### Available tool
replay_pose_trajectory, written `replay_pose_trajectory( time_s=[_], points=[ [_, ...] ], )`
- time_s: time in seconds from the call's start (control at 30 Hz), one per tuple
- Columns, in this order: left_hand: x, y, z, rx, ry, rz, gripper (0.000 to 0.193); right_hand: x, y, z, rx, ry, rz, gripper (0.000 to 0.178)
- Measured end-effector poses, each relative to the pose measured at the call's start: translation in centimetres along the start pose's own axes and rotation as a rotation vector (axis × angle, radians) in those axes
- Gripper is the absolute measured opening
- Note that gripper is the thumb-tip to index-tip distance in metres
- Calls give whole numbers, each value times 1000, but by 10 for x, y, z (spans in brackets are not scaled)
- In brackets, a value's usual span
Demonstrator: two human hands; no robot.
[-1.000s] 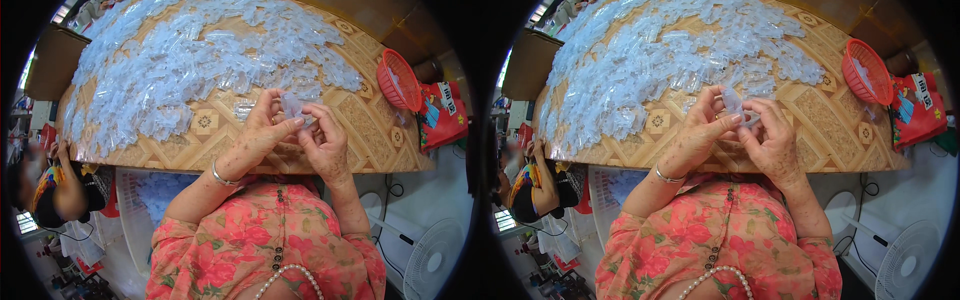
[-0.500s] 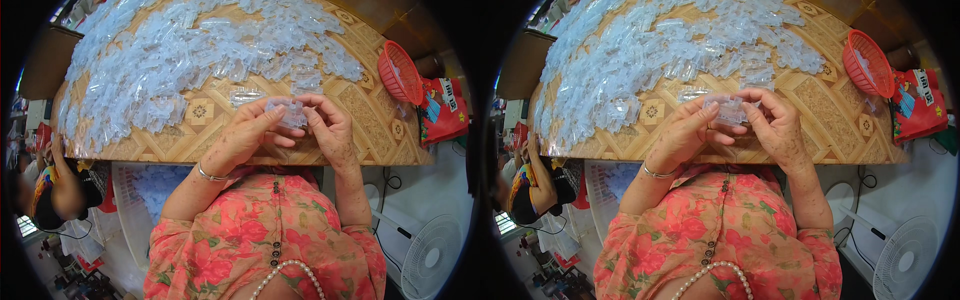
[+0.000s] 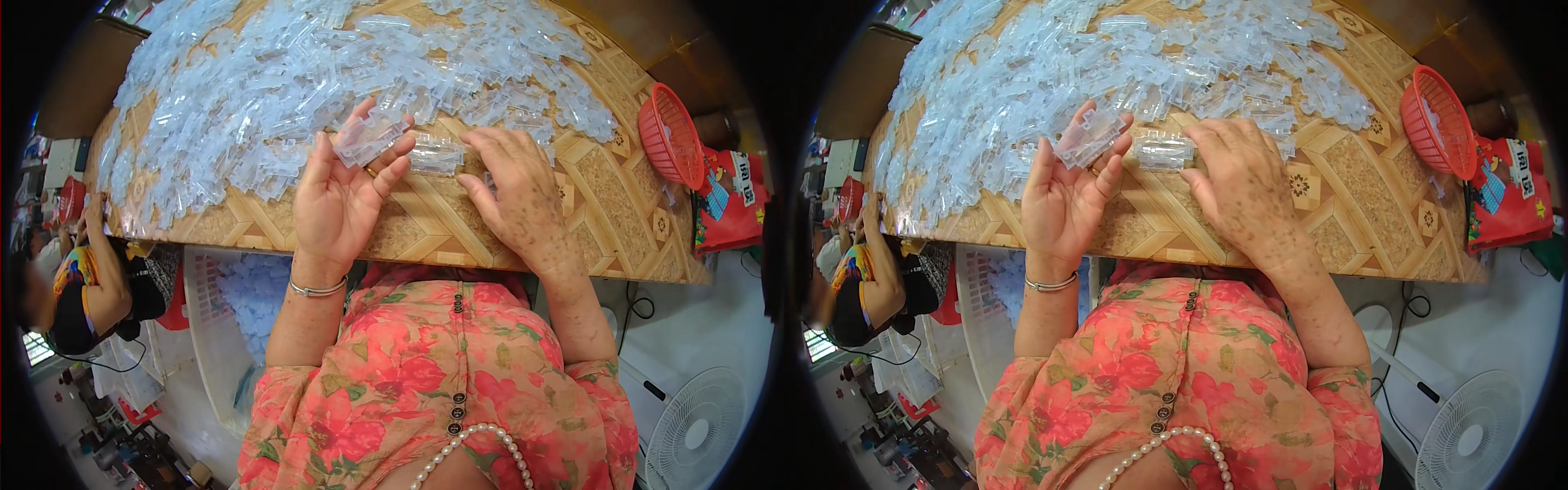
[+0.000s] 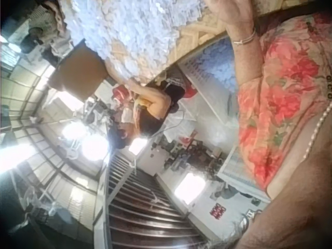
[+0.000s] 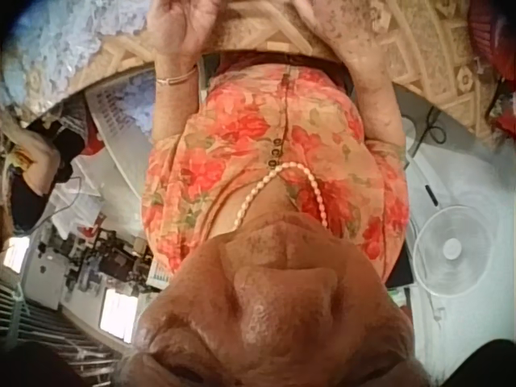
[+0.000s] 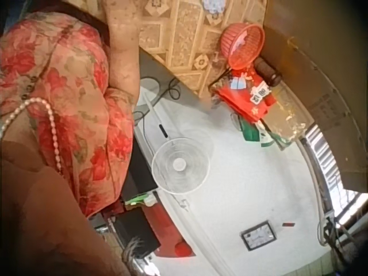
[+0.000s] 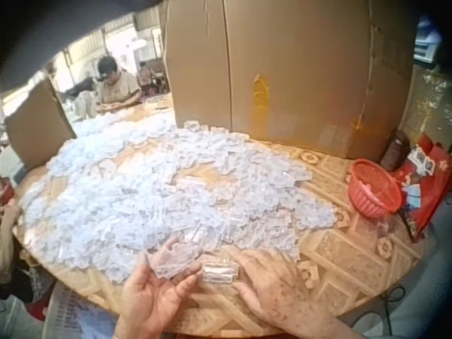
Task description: The person sits at a wooden table and assembles small, clear plastic components by hand. They pick up individual parts from a large pile, fit them together, and place the assembled units back onto the table. The task involves repetitive manual manipulation of the plastic pieces without the use of tools.
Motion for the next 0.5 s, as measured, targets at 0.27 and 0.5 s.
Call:
replay_pose_trajectory(
  time_s=[0.27,0.5],
  points=[
    [1,1,-6,-238,-67,221,61,-3,-19,12,77,21,-93,51],
    [13,4,-3,-225,-37,312,54,-21,-1,0,23,-240,128,47]
  ],
)
Point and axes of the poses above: each hand's wrist, its own z-axis towards the middle knuckle, its own y-axis out of the back of the hand, x = y × z, the point moved 7 cm from there along z, towards the middle knuckle, and after that the axes turned 6 degrees about y, right-handed, at the moved point
